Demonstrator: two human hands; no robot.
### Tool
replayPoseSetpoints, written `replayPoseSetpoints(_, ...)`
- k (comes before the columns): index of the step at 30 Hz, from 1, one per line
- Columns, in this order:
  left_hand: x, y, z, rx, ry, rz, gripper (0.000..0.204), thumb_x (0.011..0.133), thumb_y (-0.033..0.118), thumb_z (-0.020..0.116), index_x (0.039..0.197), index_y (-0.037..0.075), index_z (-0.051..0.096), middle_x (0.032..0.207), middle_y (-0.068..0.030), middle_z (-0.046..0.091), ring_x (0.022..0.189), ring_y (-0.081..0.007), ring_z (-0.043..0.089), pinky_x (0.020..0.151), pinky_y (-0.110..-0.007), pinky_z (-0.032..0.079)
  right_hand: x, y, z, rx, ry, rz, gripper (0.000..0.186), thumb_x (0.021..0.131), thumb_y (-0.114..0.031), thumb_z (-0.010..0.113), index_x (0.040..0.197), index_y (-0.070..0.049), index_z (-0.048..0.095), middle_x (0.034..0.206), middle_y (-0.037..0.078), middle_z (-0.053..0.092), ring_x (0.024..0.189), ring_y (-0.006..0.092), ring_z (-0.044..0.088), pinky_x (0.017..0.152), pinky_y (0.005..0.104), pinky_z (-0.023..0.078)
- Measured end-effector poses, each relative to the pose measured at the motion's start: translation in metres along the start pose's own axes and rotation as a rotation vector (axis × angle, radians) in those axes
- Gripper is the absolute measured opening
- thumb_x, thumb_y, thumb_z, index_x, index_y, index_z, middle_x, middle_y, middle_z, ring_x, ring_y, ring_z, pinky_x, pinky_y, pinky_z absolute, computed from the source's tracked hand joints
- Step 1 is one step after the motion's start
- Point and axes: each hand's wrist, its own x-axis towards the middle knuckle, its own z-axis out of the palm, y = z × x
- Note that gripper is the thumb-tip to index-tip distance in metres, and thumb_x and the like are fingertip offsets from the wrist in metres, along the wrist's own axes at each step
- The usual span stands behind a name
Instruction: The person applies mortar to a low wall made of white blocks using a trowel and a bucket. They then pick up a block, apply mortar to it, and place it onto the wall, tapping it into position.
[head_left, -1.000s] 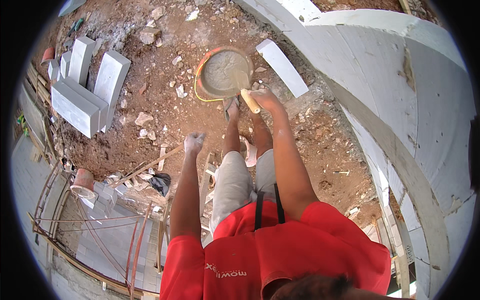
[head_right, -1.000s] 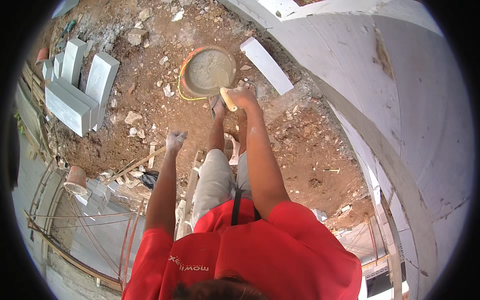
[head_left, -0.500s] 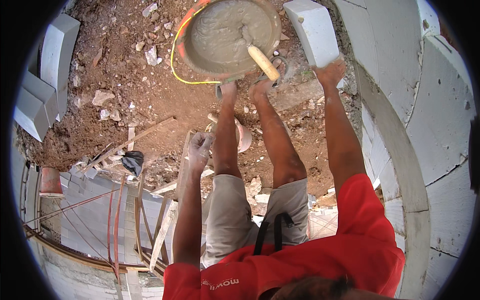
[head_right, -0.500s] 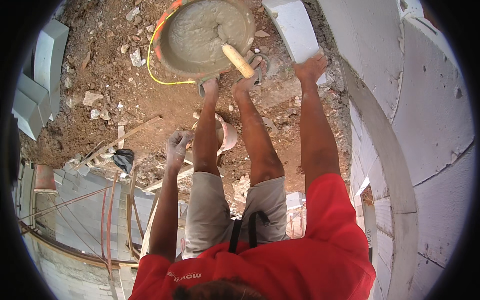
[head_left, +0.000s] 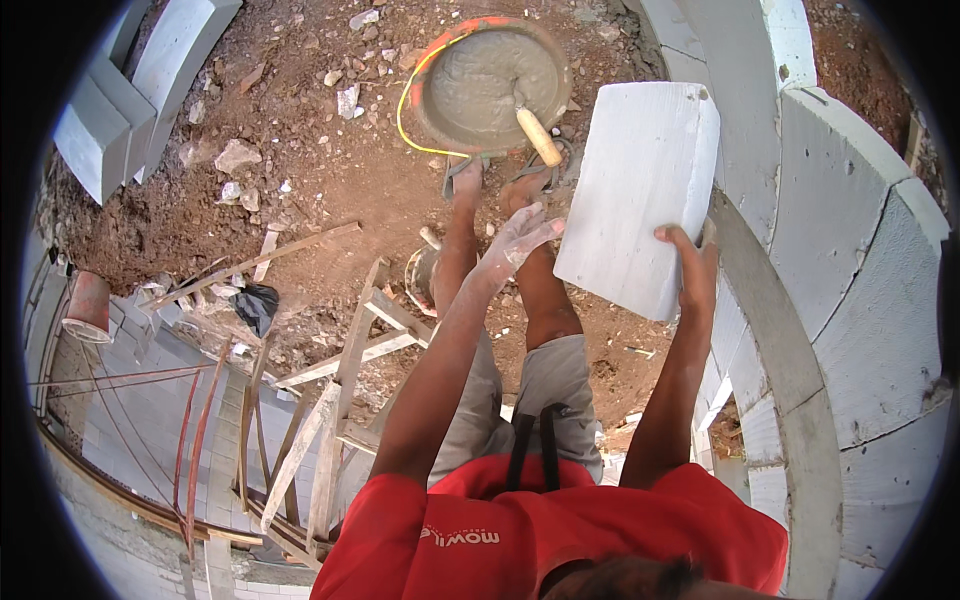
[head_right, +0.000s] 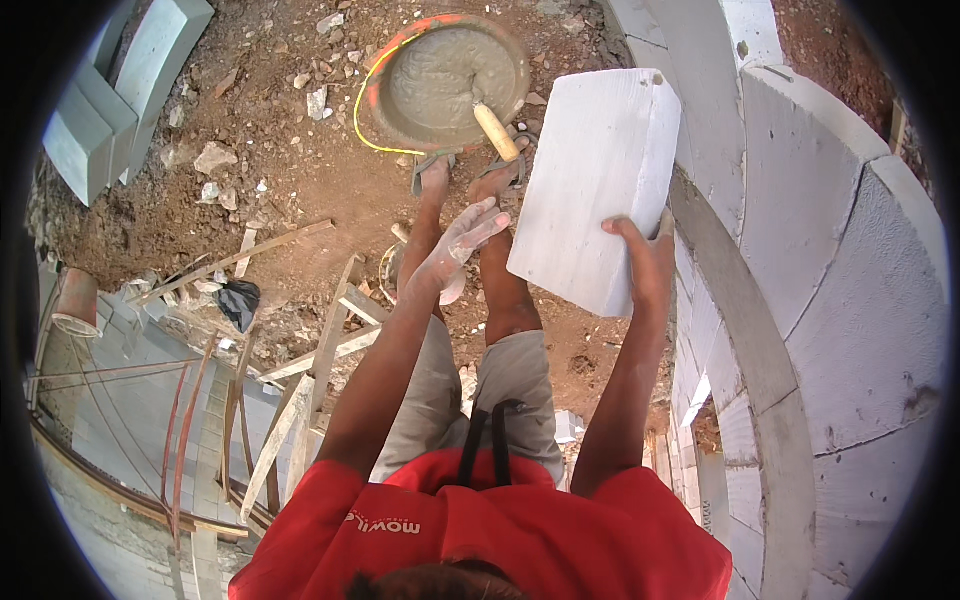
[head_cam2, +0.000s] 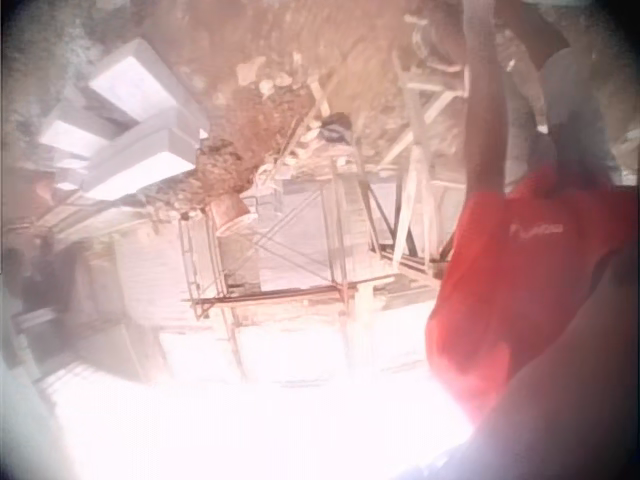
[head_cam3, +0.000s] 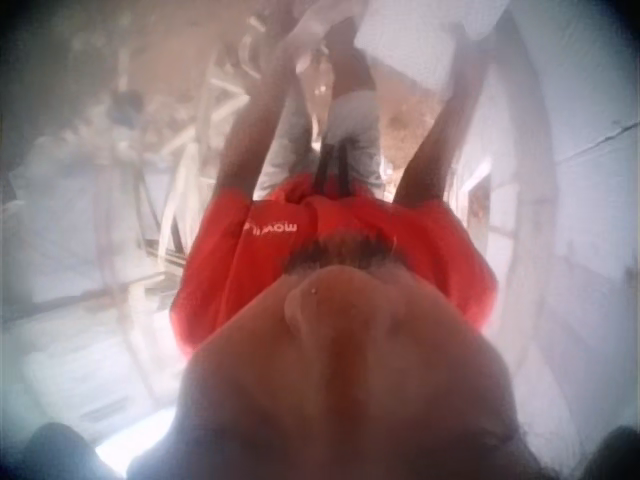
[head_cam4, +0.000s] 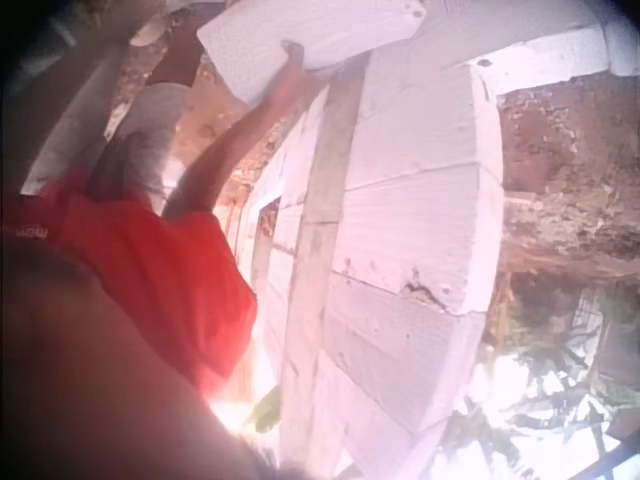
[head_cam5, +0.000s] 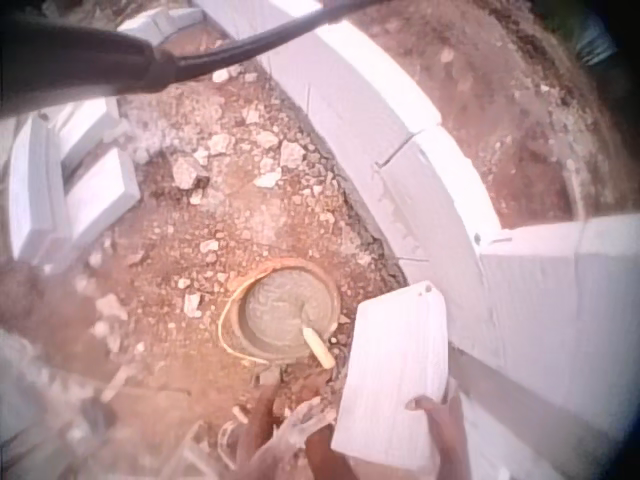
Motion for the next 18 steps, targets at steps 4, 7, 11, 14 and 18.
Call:
replayPoseSetpoints(4,-0.064,0.021,0.025,-0.323,-0.186,-0.122,0.096,0.087,0.048,0.079,0.157,0.001,0.033,0.15,-0.0144,0.05,0.137,-0.0252,0.049,0.117,-0.039,0.038,-0.087,-0.018,-0.018,0.077,-0.113,-0.041,0.098,0.065,-0.025,0.075,0.15,0.007,0.037,0.129,0.03,0.058,0.111,0.0367,0.063,0.096,0.0448,0.051)
replayPoseSetpoints(7,-0.103,-0.008,0.008,-0.489,-0.246,-0.058,0.095,0.087,0.044,0.077,0.157,0.001,0.031,0.15,-0.0149,0.049,0.137,-0.0278,0.049,0.114,-0.043,0.041,-0.117,-0.049,-0.004,0.088,-0.245,-0.056,0.099,0.067,-0.026,0.074,0.152,0.006,0.035,0.131,0.03,0.056,0.113,0.036,0.062,0.098,0.0441,0.05)
replayPoseSetpoints(11,-0.19,0.005,-0.023,-0.679,-0.117,0.169,0.086,0.086,0.033,0.076,0.155,0.0,0.036,0.147,-0.0176,0.052,0.13,-0.0313,0.057,0.11,-0.045,0.048,-0.152,-0.095,0.047,0.006,-0.463,-0.054,0.102,0.07,-0.032,0.074,0.154,0.007,0.032,0.13,0.031,0.057,0.114,0.0348,0.063,0.1,0.0431,0.049)
replayPoseSetpoints(14,-0.226,0.006,-0.07,-0.743,0.072,0.368,0.085,0.085,0.027,0.074,0.154,-0.003,0.034,0.146,-0.0191,0.053,0.131,-0.0322,0.057,0.111,-0.046,0.047,-0.153,-0.118,0.119,-0.131,-0.671,-0.091,0.102,0.073,-0.044,0.074,0.153,0.006,0.035,0.131,0.031,0.057,0.114,0.0353,0.062,0.097,0.0418,0.049)
replayPoseSetpoints(18,-0.232,0.036,-0.138,-0.724,0.267,0.484,0.072,0.086,0.032,0.074,0.144,-0.004,0.048,0.134,-0.0183,0.062,0.121,-0.0312,0.063,0.103,-0.045,0.052,-0.128,-0.153,0.234,-0.18,-0.88,0.02,0.102,0.076,-0.059,0.07,0.15,0.005,0.043,0.134,0.031,0.056,0.118,0.0367,0.059,0.097,0.0423,0.046)
